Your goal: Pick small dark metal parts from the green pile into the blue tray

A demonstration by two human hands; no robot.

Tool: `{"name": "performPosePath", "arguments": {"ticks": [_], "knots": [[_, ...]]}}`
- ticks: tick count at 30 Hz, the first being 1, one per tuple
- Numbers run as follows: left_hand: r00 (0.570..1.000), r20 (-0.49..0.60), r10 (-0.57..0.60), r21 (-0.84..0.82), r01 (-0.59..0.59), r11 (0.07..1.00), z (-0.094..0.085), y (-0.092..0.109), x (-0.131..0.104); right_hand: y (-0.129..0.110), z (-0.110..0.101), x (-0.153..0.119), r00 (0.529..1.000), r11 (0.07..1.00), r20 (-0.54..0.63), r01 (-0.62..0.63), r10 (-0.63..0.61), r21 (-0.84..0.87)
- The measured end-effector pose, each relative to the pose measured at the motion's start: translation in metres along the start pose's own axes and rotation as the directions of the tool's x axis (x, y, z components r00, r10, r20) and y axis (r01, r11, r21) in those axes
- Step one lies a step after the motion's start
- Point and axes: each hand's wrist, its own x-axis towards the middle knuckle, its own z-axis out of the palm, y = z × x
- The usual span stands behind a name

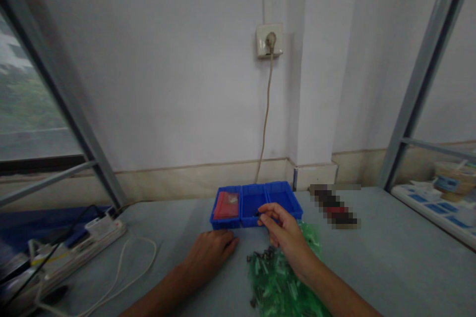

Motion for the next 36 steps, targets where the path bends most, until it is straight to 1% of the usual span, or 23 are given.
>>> {"name": "performPosePath", "arguments": {"ticks": [5,10,15,22,27,32,36], "knots": [[1.000,0.002,-0.001,-0.001,0.001,1.000,-0.0005,0.0003,-0.0002,0.0021,0.0005,0.0014,0.997,0.995,0.063,-0.059,0.054,0.082],[1.000,0.006,-0.003,0.003,0.003,1.000,-0.0007,0.0002,0.0003,0.0015,0.0003,0.0008,0.995,0.987,0.055,-0.086,0.079,0.135],[1.000,-0.018,0.002,0.000,-0.002,1.000,0.0034,-0.0015,0.0010,0.0009,0.0008,0.0015,0.996,0.978,0.039,-0.088,0.082,0.191],[1.000,-0.019,0.008,-0.003,-0.008,1.000,0.0014,-0.0007,0.0002,0.0024,0.0016,0.0006,0.998,0.984,0.055,-0.052,0.043,0.171],[1.000,-0.011,0.001,0.005,0.000,1.000,-0.0006,0.0004,-0.0006,0.0006,0.0017,-0.0039,0.993,0.988,0.100,-0.069,0.055,0.137],[1.000,0.004,0.005,0.003,-0.005,1.000,0.0001,-0.0002,0.0001,-0.0035,0.0052,-0.0067,0.981,0.977,0.175,-0.114,0.082,0.181],[1.000,-0.020,0.000,-0.008,0.000,1.000,0.0018,-0.0012,0.0003,-0.0021,0.0062,-0.0053,0.971,0.964,0.216,-0.154,0.107,0.218]]}}
